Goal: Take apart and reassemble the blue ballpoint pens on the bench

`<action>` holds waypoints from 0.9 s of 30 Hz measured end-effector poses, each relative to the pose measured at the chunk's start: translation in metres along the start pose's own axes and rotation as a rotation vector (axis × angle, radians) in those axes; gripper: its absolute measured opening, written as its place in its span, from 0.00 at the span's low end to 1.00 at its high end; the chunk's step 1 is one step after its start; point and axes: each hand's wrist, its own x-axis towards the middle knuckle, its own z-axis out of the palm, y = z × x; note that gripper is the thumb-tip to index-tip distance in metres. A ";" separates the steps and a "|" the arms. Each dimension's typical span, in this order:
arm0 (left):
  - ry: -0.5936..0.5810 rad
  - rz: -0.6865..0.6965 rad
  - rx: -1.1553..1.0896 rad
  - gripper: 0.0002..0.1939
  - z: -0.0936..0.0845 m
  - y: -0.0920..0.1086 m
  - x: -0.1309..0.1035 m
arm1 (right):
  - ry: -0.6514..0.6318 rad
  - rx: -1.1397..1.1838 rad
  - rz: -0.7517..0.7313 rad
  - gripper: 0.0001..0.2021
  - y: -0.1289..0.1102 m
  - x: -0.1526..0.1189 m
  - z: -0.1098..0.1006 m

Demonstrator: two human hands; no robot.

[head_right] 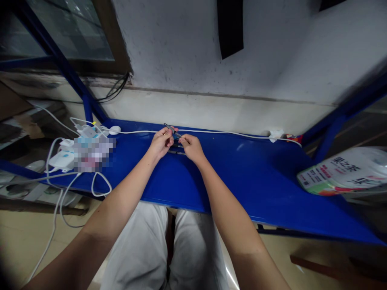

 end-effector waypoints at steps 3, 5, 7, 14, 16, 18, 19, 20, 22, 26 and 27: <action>0.021 -0.011 0.001 0.07 0.002 0.001 -0.001 | 0.018 -0.041 -0.008 0.19 -0.001 -0.001 0.000; 0.029 -0.008 -0.002 0.07 0.003 0.000 -0.001 | 0.029 -0.092 -0.017 0.18 -0.003 -0.001 0.000; 0.027 0.001 -0.002 0.07 0.003 -0.001 -0.001 | 0.042 -0.139 -0.034 0.17 -0.004 -0.002 0.001; 0.056 0.005 0.040 0.12 0.000 -0.003 0.001 | 0.051 -0.164 -0.041 0.14 -0.003 -0.001 0.002; 0.031 0.013 0.050 0.09 0.001 -0.002 0.000 | 0.056 -0.172 -0.049 0.13 -0.002 -0.001 0.002; 0.026 0.014 0.061 0.07 0.001 -0.002 -0.001 | 0.057 -0.182 -0.047 0.13 -0.003 -0.001 0.002; 0.030 0.014 0.064 0.07 0.002 -0.001 -0.001 | 0.056 -0.186 -0.041 0.13 -0.003 -0.001 0.002; 0.035 0.014 0.065 0.08 0.002 -0.001 -0.002 | 0.058 -0.190 -0.035 0.14 -0.004 -0.002 0.002; 0.043 0.014 0.065 0.09 0.003 -0.001 -0.002 | 0.065 -0.199 -0.028 0.13 -0.005 -0.002 0.002; 0.039 -0.016 0.044 0.10 0.003 0.000 -0.002 | 0.070 -0.199 -0.025 0.14 -0.006 -0.002 0.002; 0.030 -0.025 0.033 0.09 0.003 0.001 -0.002 | 0.070 -0.190 -0.022 0.14 -0.006 -0.002 0.001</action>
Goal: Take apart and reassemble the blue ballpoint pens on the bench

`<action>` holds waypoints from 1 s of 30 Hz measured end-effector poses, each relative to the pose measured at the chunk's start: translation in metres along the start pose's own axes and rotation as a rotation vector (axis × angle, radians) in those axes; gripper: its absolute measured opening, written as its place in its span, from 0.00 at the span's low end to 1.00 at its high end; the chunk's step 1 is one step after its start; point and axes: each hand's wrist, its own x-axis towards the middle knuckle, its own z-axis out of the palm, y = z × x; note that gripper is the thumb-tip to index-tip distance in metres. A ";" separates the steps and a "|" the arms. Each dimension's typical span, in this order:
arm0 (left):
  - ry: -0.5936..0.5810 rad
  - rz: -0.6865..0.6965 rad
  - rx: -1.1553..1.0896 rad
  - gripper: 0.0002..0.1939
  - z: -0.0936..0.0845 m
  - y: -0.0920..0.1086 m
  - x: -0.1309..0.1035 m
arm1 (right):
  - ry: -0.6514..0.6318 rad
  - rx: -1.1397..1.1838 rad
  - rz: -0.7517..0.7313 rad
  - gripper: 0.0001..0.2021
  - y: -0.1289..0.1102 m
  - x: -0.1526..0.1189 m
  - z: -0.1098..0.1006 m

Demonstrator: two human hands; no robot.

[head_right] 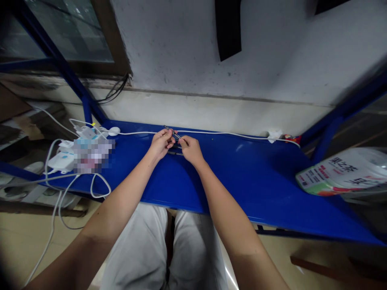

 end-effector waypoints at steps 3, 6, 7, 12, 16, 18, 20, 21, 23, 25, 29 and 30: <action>-0.055 -0.019 -0.026 0.06 -0.001 0.002 0.000 | 0.002 0.038 0.022 0.14 0.001 0.001 -0.002; -0.074 -0.015 -0.022 0.10 -0.002 0.002 0.000 | 0.000 0.067 0.015 0.14 0.002 0.001 -0.003; -0.061 -0.008 -0.022 0.09 -0.002 0.001 0.000 | -0.002 0.068 -0.001 0.14 0.002 0.001 -0.003; 0.000 -0.001 -0.097 0.14 -0.002 0.001 0.001 | -0.003 0.044 -0.050 0.14 0.004 0.002 -0.006; -0.065 -0.019 -0.073 0.13 -0.002 0.001 0.002 | 0.002 0.048 -0.042 0.14 0.007 0.003 -0.009; -0.064 0.008 -0.040 0.12 -0.002 -0.001 0.002 | -0.011 0.048 -0.040 0.14 0.008 0.004 -0.010; -0.025 0.027 -0.020 0.15 -0.002 -0.003 0.003 | -0.027 0.043 -0.043 0.13 0.009 0.004 -0.010; -0.006 0.024 -0.018 0.15 -0.002 -0.004 0.004 | -0.031 0.042 -0.046 0.13 0.010 0.004 -0.010; 0.003 0.009 -0.023 0.14 -0.003 -0.004 0.005 | -0.033 0.041 -0.051 0.13 0.011 0.004 -0.009; -0.036 0.006 -0.023 0.15 -0.004 -0.004 0.006 | -0.033 0.037 -0.046 0.13 0.013 0.005 -0.009; -0.066 0.069 -0.004 0.09 -0.008 -0.006 0.008 | -0.028 -0.001 -0.042 0.12 0.015 0.005 -0.010; -0.057 0.079 -0.003 0.10 -0.009 -0.007 0.008 | -0.028 -0.009 -0.047 0.12 0.016 0.006 -0.010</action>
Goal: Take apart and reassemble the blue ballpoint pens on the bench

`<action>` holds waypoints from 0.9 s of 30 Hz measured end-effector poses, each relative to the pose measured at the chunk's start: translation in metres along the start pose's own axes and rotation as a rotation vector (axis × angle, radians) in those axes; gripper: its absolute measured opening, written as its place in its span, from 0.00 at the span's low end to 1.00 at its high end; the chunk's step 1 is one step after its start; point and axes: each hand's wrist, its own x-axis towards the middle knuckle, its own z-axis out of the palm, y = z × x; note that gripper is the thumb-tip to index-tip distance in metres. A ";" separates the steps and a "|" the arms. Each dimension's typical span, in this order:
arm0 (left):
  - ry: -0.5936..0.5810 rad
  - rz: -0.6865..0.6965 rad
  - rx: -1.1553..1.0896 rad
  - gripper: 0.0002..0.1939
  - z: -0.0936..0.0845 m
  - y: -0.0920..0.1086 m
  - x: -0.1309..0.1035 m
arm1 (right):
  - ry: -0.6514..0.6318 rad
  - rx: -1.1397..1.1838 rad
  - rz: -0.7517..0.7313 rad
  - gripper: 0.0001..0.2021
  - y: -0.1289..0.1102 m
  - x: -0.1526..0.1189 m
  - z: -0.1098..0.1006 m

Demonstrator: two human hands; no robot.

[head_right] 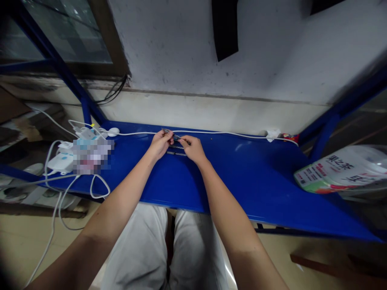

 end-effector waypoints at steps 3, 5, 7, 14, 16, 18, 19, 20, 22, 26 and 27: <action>-0.004 -0.009 0.002 0.11 0.000 -0.001 0.000 | 0.012 -0.009 -0.004 0.12 0.000 0.000 -0.001; -0.011 -0.020 0.026 0.11 0.000 0.000 0.000 | 0.028 -0.021 -0.002 0.12 -0.001 0.001 -0.002; 0.007 -0.013 0.080 0.10 0.000 0.001 0.001 | 0.035 -0.056 -0.008 0.11 -0.001 0.000 -0.003; 0.143 0.049 0.332 0.21 -0.005 -0.004 0.000 | -0.063 -0.190 -0.044 0.11 0.004 -0.001 -0.001; 0.152 0.043 0.324 0.25 -0.004 -0.004 -0.001 | -0.069 -0.190 -0.053 0.10 0.005 -0.002 0.000; 0.161 0.026 0.287 0.27 -0.002 -0.004 -0.002 | -0.060 -0.179 -0.068 0.10 0.005 -0.002 0.000; 0.166 0.014 0.264 0.28 -0.001 -0.005 -0.002 | -0.053 -0.172 -0.077 0.10 0.004 -0.002 0.000; 0.170 0.003 0.241 0.27 0.000 -0.005 -0.002 | -0.047 -0.165 -0.085 0.10 0.003 -0.002 0.000; 0.165 -0.012 0.198 0.25 0.000 -0.005 -0.001 | -0.035 -0.149 -0.082 0.10 0.002 -0.002 -0.001; 0.086 -0.008 0.112 0.20 0.001 -0.004 -0.001 | -0.006 -0.109 -0.036 0.10 0.004 -0.002 -0.002; 0.059 -0.007 0.095 0.20 0.001 -0.004 -0.001 | 0.003 -0.101 -0.030 0.10 0.004 -0.002 -0.002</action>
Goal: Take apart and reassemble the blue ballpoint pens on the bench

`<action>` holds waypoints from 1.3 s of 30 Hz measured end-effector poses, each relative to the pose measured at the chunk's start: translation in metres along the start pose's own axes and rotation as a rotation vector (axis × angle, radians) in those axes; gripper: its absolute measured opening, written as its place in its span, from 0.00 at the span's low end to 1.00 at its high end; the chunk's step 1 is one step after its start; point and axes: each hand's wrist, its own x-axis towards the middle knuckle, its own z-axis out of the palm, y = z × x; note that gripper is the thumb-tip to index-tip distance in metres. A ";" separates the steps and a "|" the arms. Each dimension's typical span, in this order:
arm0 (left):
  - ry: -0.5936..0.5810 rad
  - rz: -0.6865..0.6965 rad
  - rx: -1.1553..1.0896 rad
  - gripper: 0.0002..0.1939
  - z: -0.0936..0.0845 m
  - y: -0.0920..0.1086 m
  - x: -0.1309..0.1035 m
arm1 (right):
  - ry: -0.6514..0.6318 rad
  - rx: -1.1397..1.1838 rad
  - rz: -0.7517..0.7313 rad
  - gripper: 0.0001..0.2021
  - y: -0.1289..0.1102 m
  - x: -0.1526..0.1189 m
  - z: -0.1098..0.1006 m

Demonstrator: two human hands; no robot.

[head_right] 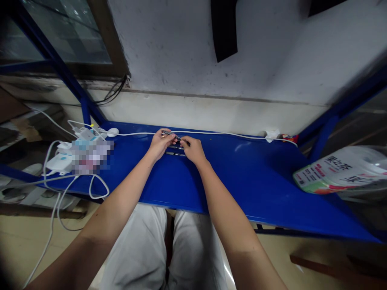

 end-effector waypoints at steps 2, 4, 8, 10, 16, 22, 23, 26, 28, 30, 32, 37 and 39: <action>-0.044 -0.002 -0.013 0.21 0.000 0.001 -0.001 | 0.022 0.015 0.002 0.10 0.001 0.000 0.000; -0.058 -0.009 0.002 0.18 0.000 0.001 -0.001 | 0.044 0.022 -0.005 0.10 0.002 0.001 0.000; -0.008 -0.022 0.031 0.14 0.000 -0.001 0.000 | 0.077 -0.003 -0.030 0.09 0.000 0.001 0.000; 0.027 -0.021 0.025 0.18 -0.001 -0.001 0.001 | 0.089 -0.030 -0.031 0.08 0.000 0.000 0.001; 0.152 -0.009 -0.016 0.20 -0.005 0.003 0.003 | 0.139 -0.059 0.027 0.08 0.007 0.002 -0.001; 0.173 0.005 -0.024 0.12 -0.009 0.001 0.003 | 0.078 -0.017 0.114 0.14 0.019 0.005 -0.015; 0.185 -0.013 -0.014 0.12 -0.010 0.001 0.003 | 0.057 -0.010 0.136 0.14 0.021 0.005 -0.017; 0.228 -0.057 0.043 0.10 -0.012 -0.001 0.004 | 0.020 0.000 0.204 0.11 0.027 0.006 -0.020; 0.262 -0.056 0.081 0.08 -0.013 -0.002 0.005 | 0.019 0.004 0.222 0.09 0.029 0.006 -0.019; 0.301 -0.035 0.135 0.07 -0.014 -0.004 0.007 | 0.019 0.019 0.229 0.08 0.029 0.006 -0.017; 0.335 -0.003 0.211 0.06 -0.016 -0.007 0.010 | 0.012 0.044 0.243 0.08 0.027 0.006 -0.015; 0.367 -0.008 0.300 0.08 -0.021 -0.011 0.014 | 0.012 0.060 0.258 0.08 0.024 0.005 -0.012; 0.373 -0.033 0.279 0.08 -0.021 -0.009 0.013 | 0.013 0.058 0.253 0.08 0.025 0.005 -0.011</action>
